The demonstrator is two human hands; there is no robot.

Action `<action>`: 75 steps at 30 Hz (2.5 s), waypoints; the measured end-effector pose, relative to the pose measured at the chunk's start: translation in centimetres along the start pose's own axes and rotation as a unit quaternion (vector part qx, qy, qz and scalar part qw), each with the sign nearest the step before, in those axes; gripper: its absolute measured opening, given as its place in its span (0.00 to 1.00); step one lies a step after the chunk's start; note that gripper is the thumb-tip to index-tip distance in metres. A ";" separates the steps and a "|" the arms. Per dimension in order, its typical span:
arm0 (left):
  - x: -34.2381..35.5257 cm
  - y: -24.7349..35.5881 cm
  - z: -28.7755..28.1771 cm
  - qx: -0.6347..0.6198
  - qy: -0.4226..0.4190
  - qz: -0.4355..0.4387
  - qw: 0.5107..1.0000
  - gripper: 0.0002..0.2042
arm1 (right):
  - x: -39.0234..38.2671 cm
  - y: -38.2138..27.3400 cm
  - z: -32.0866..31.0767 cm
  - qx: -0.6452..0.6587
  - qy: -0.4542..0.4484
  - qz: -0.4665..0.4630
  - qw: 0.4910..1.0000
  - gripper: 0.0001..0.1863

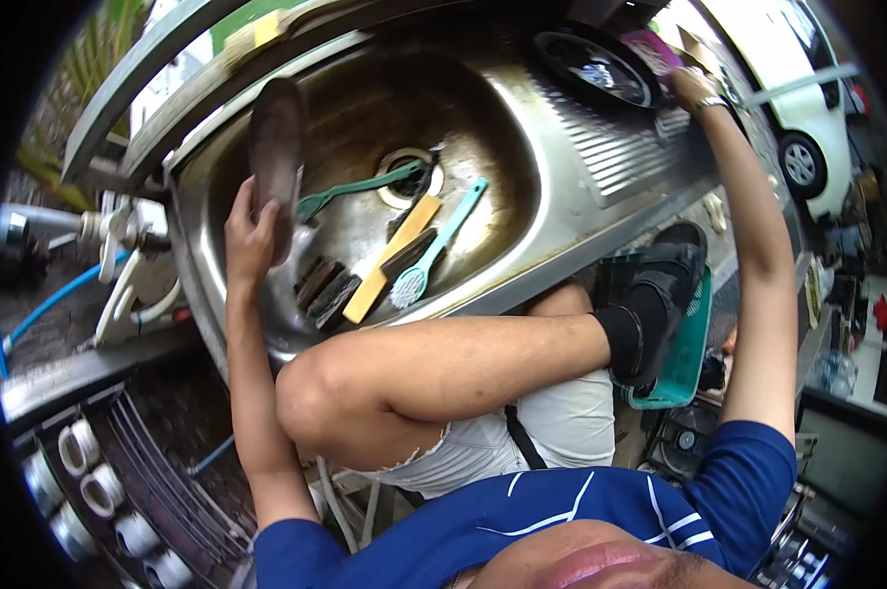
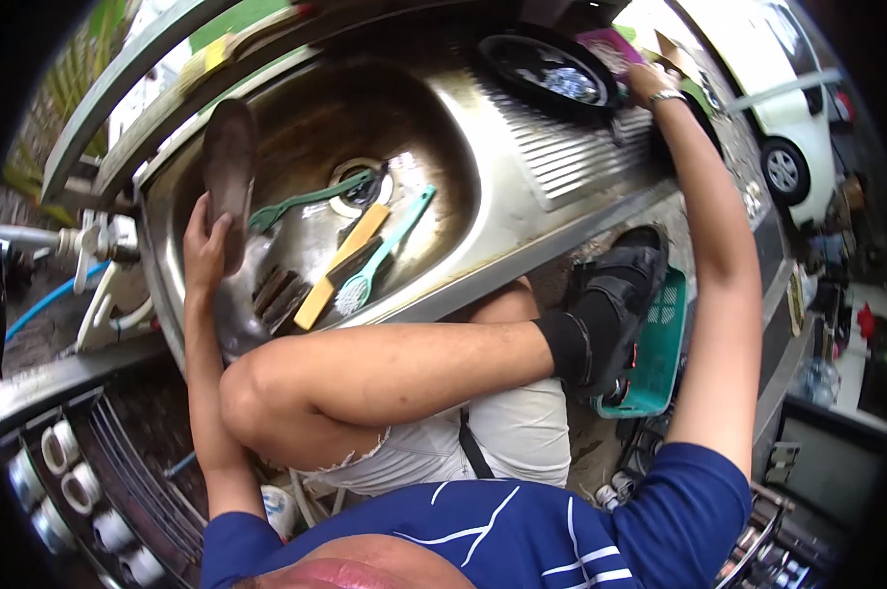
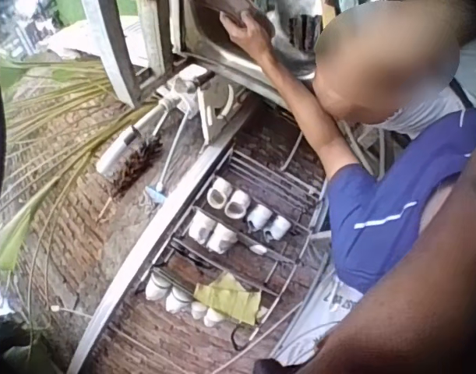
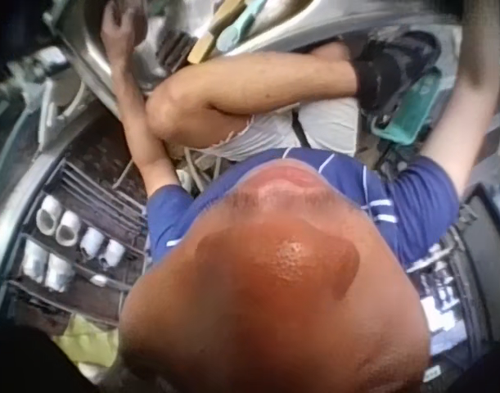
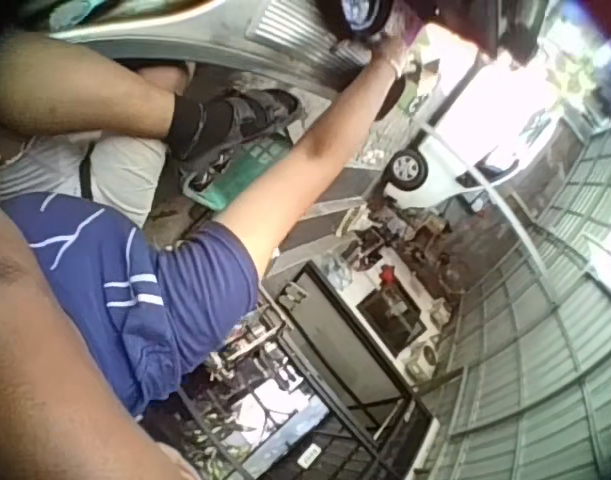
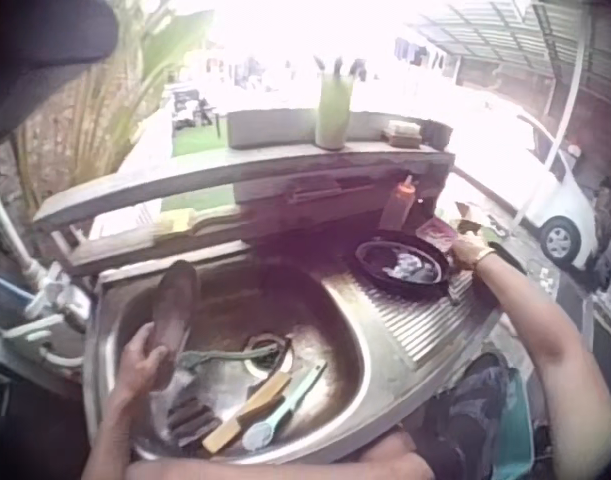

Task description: Cleaning shoe insoles with a brush and soapy water at a sink.

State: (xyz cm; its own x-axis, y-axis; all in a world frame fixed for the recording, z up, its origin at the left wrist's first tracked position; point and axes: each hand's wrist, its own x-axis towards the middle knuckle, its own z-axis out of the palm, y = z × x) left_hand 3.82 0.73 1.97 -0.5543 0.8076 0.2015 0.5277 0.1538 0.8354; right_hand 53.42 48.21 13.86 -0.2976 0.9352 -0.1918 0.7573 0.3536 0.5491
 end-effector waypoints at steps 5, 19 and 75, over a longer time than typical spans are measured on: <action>-0.6 1.3 -1.5 -0.267 -0.079 -0.084 0.957 0.19 | 0.3 -1.3 2.1 0.187 0.074 -0.212 0.956 0.22; -0.3 4.0 -0.1 -0.379 -0.153 -0.102 0.907 0.22 | -1.9 4.0 3.8 0.221 0.117 -0.220 0.943 0.21; -12.8 4.1 -0.5 -0.318 0.140 -0.098 0.932 0.18 | -18.2 -23.9 -7.6 0.527 0.365 -0.462 0.613 0.21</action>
State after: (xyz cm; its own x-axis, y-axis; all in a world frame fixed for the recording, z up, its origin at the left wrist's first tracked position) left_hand 12.76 -9.27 3.09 -0.7937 0.6049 0.0645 -0.0410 -0.1589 0.9864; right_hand 36.32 22.64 10.42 -0.7721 0.2044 0.6017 -0.0909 0.9016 -0.4229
